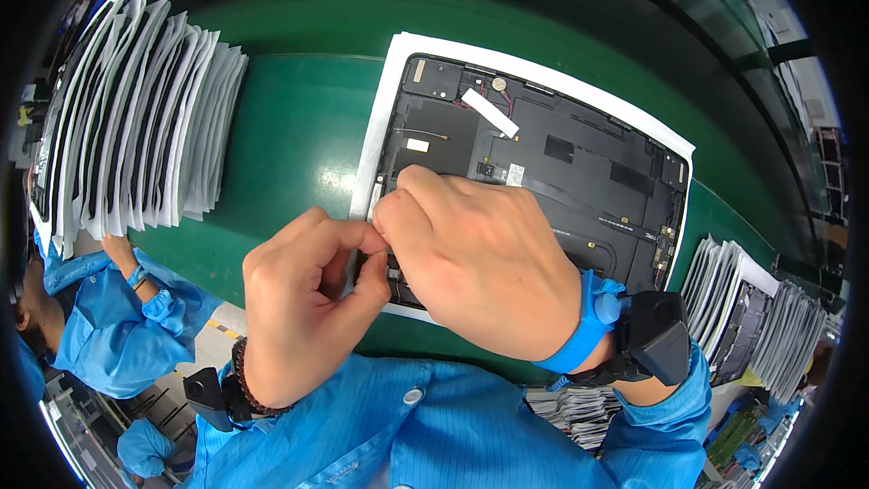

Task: The recorder is assembling internal components of tablet computers on a manufacturing line.

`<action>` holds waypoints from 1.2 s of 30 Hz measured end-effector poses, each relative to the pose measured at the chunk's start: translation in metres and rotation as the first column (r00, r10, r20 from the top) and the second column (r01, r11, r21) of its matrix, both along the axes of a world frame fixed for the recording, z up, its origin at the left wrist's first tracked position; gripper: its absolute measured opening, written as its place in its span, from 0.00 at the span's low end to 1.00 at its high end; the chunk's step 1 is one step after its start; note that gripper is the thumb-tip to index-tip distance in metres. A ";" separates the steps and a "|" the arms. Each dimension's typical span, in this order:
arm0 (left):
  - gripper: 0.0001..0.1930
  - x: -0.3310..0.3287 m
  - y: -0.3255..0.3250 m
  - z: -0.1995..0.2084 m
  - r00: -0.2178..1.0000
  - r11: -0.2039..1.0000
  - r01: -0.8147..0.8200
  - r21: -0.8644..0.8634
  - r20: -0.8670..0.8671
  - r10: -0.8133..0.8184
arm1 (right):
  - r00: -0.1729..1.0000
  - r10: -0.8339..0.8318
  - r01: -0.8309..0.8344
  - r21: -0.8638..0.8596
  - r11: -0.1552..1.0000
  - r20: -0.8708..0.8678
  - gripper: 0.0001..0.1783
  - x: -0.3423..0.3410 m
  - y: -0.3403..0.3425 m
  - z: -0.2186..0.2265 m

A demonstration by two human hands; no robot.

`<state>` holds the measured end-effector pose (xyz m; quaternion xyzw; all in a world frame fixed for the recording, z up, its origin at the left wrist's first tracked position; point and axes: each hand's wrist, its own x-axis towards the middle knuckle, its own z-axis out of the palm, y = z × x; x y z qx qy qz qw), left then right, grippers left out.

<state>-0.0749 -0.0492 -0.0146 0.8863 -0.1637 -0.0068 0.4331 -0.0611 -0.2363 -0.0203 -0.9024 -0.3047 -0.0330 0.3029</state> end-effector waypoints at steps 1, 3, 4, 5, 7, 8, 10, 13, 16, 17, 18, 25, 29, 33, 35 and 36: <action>0.09 0.000 -0.001 0.002 1.000 1.000 0.019 0.005 -0.015 -0.019 | 1.000 0.000 0.000 0.002 1.000 0.001 0.10 0.000 0.000 0.000; 0.08 -0.003 -0.002 0.003 0.999 0.999 0.038 0.012 -0.029 -0.038 | 1.000 -0.006 0.006 -0.013 1.000 0.000 0.11 -0.001 0.000 0.001; 0.09 -0.004 -0.003 0.003 1.000 1.000 0.025 0.015 0.007 -0.025 | 1.000 -0.006 0.006 -0.011 1.000 0.001 0.11 -0.001 0.000 0.002; 0.10 -0.005 -0.004 0.002 0.999 1.000 0.014 0.015 0.043 -0.014 | 1.000 -0.012 0.012 0.015 1.000 -0.024 0.09 -0.001 -0.001 0.003; 0.11 -0.006 -0.002 0.002 0.998 1.000 0.006 0.013 0.058 -0.007 | 0.999 -0.018 0.020 0.039 0.999 -0.048 0.08 -0.002 -0.003 0.005; 0.12 -0.006 -0.001 0.002 0.997 1.000 -0.006 0.012 0.074 0.005 | 0.998 -0.014 0.020 0.092 0.996 -0.060 0.09 -0.002 -0.004 0.007; 0.14 -0.005 0.002 0.003 0.997 1.000 -0.008 0.006 0.078 0.008 | 0.998 -0.009 0.018 0.143 0.990 -0.069 0.10 -0.003 -0.007 0.010; 0.18 -0.005 0.004 0.002 0.998 1.000 -0.010 -0.018 0.068 0.011 | 0.996 -0.003 0.014 0.130 0.991 -0.086 0.13 -0.004 -0.010 0.014; 0.21 -0.006 0.006 0.003 0.999 0.999 -0.004 -0.036 0.046 0.005 | 0.996 0.008 0.002 0.102 0.995 -0.094 0.17 -0.005 -0.009 0.015; 0.22 -0.005 0.006 0.003 0.999 0.999 0.001 -0.033 0.040 0.000 | 0.997 0.027 -0.021 0.081 0.996 -0.075 0.17 -0.005 -0.009 0.013; 0.22 -0.005 0.008 0.003 0.999 0.999 0.004 -0.035 0.041 -0.003 | 0.997 0.046 -0.043 0.060 0.997 -0.056 0.18 -0.005 -0.009 0.012; 0.20 -0.010 0.028 -0.002 0.981 0.994 0.109 -0.022 0.161 -0.104 | 0.990 0.105 -0.087 -0.183 0.979 0.089 0.15 -0.008 -0.013 0.021; 0.19 -0.010 0.032 -0.001 0.958 0.985 0.174 -0.003 0.232 -0.168 | 0.983 0.120 -0.094 -0.179 0.979 0.142 0.18 -0.013 -0.018 0.022; 0.19 -0.006 0.030 -0.004 0.927 0.975 0.223 -0.012 0.311 -0.209 | 0.981 0.143 -0.112 -0.214 0.970 0.134 0.20 -0.014 -0.022 0.022; 0.17 -0.004 0.030 -0.003 0.880 0.947 0.310 0.081 0.352 -0.318 | 0.980 0.147 -0.114 -0.228 0.967 0.133 0.20 -0.016 -0.024 0.023; 0.17 -0.003 0.029 -0.002 0.880 0.946 0.312 0.082 0.352 -0.321 | 0.979 0.153 -0.118 -0.243 0.963 0.132 0.20 -0.016 -0.025 0.023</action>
